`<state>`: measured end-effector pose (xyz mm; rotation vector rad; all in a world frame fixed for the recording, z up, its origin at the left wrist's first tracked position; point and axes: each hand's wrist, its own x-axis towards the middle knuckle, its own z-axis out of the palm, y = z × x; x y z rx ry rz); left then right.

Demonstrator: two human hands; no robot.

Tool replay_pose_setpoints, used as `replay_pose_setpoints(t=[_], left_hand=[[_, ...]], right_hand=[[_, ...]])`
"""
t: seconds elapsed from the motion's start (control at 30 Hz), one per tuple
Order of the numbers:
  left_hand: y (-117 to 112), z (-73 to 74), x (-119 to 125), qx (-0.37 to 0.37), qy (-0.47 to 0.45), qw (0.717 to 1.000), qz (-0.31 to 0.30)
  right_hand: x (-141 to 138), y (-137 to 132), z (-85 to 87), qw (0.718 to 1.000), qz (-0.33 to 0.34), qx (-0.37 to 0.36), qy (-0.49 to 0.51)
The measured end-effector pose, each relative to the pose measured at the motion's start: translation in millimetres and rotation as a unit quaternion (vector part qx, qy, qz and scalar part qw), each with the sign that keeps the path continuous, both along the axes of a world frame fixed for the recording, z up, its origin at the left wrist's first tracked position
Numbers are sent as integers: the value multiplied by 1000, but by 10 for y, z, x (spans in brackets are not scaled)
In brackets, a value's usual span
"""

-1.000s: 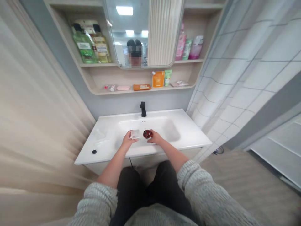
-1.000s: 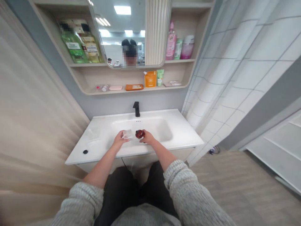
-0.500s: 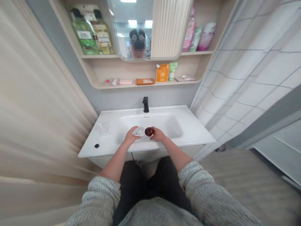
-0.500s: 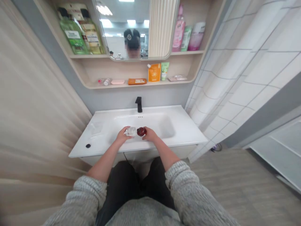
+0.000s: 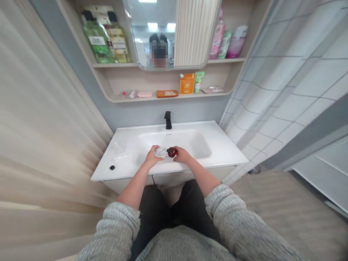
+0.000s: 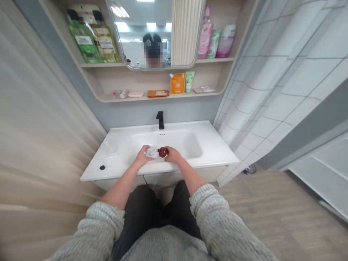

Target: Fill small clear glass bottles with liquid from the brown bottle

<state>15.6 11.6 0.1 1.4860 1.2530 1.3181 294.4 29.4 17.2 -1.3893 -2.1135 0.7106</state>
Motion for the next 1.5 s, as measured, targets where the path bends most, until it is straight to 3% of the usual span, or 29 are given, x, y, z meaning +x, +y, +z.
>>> replay_pose_setpoints(t=[0.63, 1.2, 1.5], left_hand=[[-90, 183, 47, 2, 11, 1000, 9], [-83, 143, 20, 13, 11, 1000, 5], [3, -19, -31, 40, 57, 998, -3]], right_hand=[[-19, -21, 20, 1000, 0, 17, -25], [-23, -8, -16, 999, 3, 13, -34], [-30, -22, 31, 998, 3, 6, -63]])
